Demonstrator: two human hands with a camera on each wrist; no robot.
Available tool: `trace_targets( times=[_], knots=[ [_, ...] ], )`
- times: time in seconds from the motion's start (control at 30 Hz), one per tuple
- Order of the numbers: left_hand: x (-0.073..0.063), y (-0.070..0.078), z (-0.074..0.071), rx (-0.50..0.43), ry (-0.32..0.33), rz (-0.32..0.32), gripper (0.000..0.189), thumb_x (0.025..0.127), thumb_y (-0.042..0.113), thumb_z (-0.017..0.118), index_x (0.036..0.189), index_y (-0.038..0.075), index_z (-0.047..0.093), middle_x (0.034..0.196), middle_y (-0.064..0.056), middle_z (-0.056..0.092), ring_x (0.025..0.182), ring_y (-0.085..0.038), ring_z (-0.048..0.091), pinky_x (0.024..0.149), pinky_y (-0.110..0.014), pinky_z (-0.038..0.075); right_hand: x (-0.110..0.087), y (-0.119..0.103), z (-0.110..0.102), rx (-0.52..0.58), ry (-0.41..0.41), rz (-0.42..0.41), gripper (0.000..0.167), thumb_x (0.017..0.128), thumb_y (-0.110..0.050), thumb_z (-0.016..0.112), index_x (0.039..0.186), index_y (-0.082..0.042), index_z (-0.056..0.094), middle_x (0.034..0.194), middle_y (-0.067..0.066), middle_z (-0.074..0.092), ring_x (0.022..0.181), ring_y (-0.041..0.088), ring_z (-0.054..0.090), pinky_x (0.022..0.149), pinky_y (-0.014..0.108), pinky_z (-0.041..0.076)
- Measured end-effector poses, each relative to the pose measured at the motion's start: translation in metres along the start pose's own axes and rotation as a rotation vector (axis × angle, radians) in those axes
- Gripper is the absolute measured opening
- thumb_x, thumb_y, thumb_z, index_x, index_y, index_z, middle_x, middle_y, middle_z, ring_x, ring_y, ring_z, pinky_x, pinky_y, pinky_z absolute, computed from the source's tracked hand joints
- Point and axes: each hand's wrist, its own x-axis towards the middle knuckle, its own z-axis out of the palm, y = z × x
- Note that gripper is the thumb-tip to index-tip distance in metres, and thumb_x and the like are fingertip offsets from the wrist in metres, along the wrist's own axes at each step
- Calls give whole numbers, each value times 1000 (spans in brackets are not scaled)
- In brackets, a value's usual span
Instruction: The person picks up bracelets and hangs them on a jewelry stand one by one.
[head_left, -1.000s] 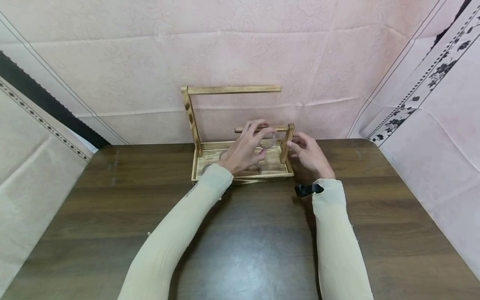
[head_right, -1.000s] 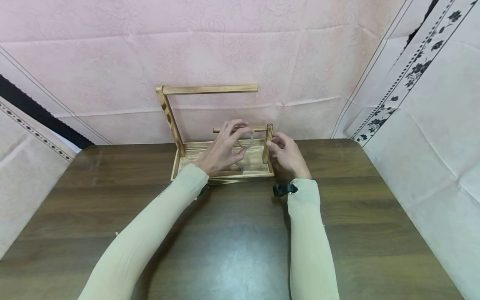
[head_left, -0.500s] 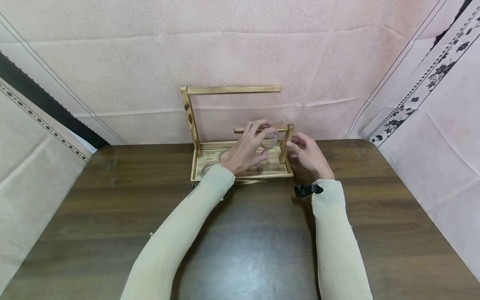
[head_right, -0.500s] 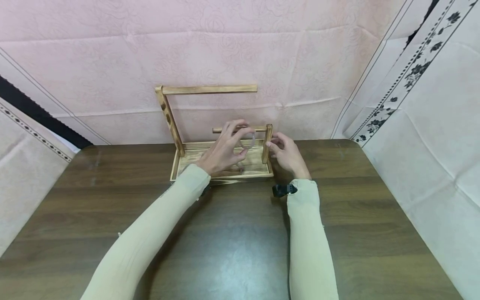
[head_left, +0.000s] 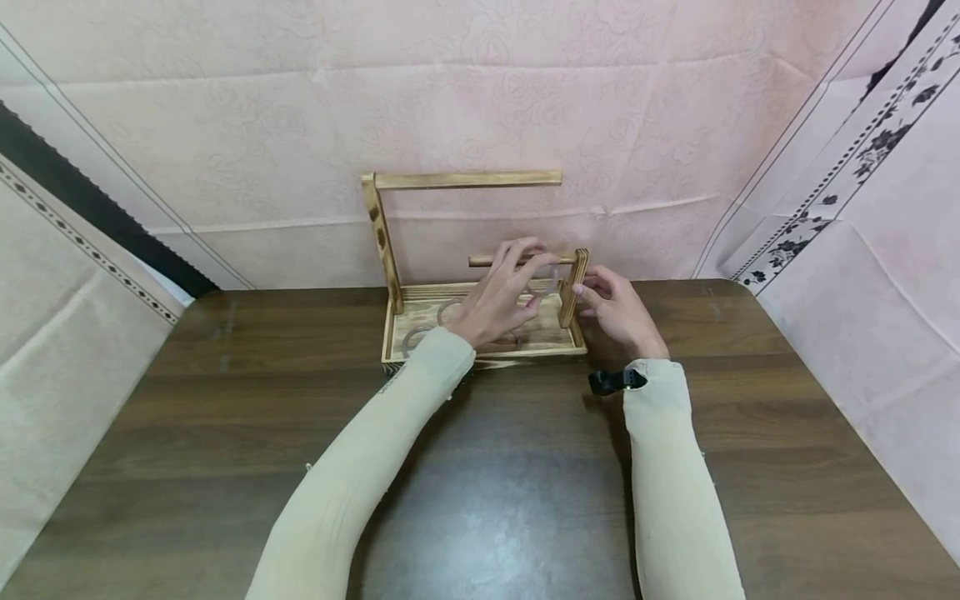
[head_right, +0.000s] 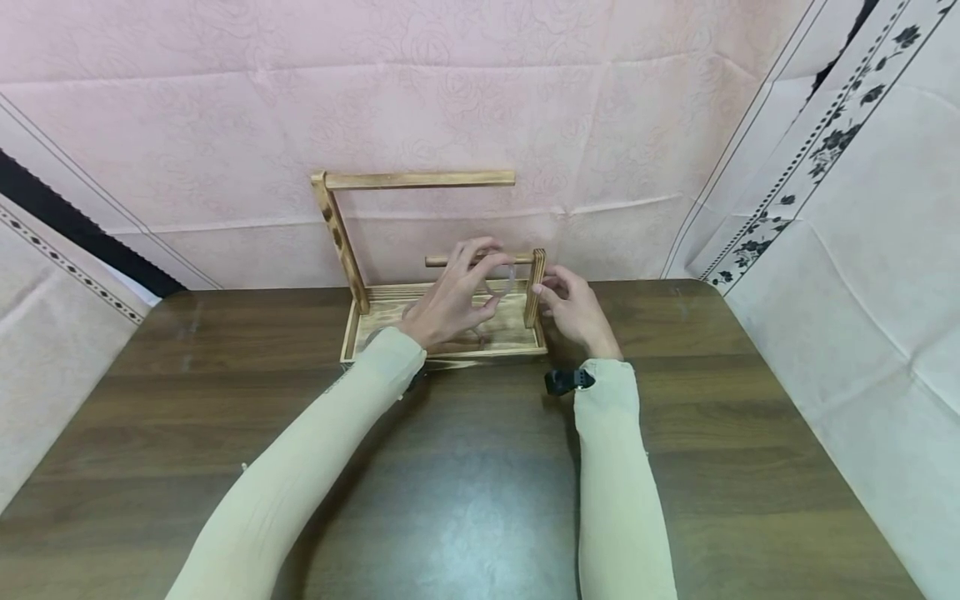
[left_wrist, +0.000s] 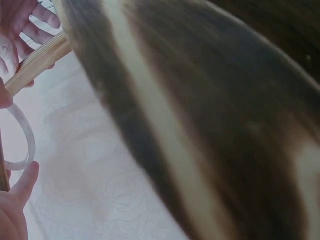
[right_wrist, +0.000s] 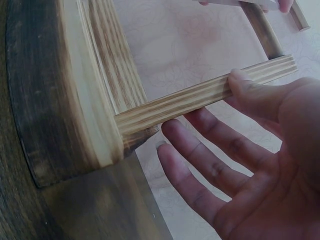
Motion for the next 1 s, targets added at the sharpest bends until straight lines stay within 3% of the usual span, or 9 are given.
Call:
trace_targets(
  times=[0.63,0.87,1.0],
  knots=[
    [6,6,1,59,-48,-30,59,87,6,76,141,15,54,149,-13,46,140,-29,41,105,-33,54,1,1,-1,-15,-14,1,38,107,-19,52,142,-3,51,134,25,59,121,35,61,98,50,58],
    [7,7,2,98,-50,-40,60,87,9,77,141,16,54,149,-12,47,138,-28,43,80,-26,61,1,1,-1,-20,-13,3,38,108,-19,52,142,-3,51,135,25,59,122,34,61,98,50,58],
    [6,8,4,107,-47,-46,62,86,10,77,143,17,53,149,-13,47,137,-28,44,76,-25,61,1,1,-1,-10,-10,7,37,108,-19,51,142,-3,52,135,25,59,122,34,61,98,51,57]
  ],
)
